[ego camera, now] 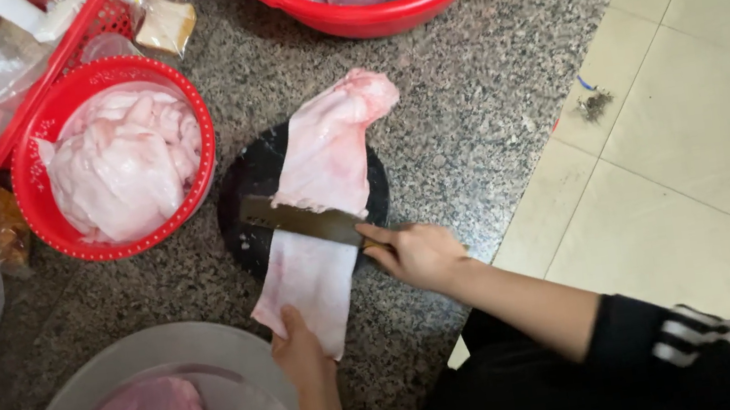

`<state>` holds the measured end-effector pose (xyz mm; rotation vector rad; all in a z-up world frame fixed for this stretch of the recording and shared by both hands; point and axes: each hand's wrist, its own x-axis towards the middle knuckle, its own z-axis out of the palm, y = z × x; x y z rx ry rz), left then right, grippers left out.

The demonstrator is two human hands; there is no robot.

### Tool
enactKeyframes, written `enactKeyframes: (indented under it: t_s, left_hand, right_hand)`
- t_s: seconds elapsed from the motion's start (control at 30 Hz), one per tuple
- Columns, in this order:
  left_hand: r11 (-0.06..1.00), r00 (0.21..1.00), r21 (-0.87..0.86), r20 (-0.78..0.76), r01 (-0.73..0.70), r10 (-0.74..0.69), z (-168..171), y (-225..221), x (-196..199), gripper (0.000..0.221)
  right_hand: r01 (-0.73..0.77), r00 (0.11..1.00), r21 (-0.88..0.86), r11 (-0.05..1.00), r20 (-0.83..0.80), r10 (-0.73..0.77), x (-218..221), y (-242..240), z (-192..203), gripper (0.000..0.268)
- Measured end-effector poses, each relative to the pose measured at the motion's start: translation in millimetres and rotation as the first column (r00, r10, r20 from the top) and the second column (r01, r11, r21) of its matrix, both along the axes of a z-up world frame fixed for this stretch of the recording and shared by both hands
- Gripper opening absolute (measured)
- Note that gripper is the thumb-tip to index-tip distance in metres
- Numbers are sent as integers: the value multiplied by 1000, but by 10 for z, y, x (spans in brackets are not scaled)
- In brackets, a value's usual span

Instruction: Trimming skin and fat from raw meat using a knife on a cutting board

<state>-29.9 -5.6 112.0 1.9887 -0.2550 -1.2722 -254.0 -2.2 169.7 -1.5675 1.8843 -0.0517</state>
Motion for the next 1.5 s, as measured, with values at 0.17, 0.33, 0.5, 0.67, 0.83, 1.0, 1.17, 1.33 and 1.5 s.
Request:
enactKeyframes:
  t_s: [0.17,0.33,0.5,0.67,0.83,1.0,1.17,1.33,1.5]
  left_hand:
    - [998,1000,58,-1,-5,6,-191,42,111,58]
    - [998,999,52,18,-48,47,-445,84,167,59]
    - [997,998,-29,-19,-66,65,-183,23,151,55]
    - [998,998,40,-41,-54,56,136,28,135,56]
    - [999,995,45,-98,-23,27,635,63,-3,59]
    - [991,988,57,-90,-118,123,653,85,1,65]
    - [981,979,51,-74,-186,190,495,181,198,66]
    - [942,896,196,303,274,-324,34,314,437,76]
    - [783,406,195,767,591,-497,308,240,41,75]
  right_hand:
    - [66,997,49,997,-48,-63,-348,484,58,57]
    - [25,999,125,992,-26,-22,-117,22,234,59]
    - [22,999,84,996,-26,-20,12,-144,89,60]
    - [48,998,65,997,-43,-45,-316,313,171,56]
    - [329,619,523,786,510,-598,-585,220,412,57]
    - [172,221,743,647,611,-760,-844,77,232,48]
    - [382,206,672,634,607,-768,-784,177,313,48]
    - [365,628,165,916,683,-374,-538,564,-13,41]
    - [141,935,73,987,317,-157,-338,695,147,53]
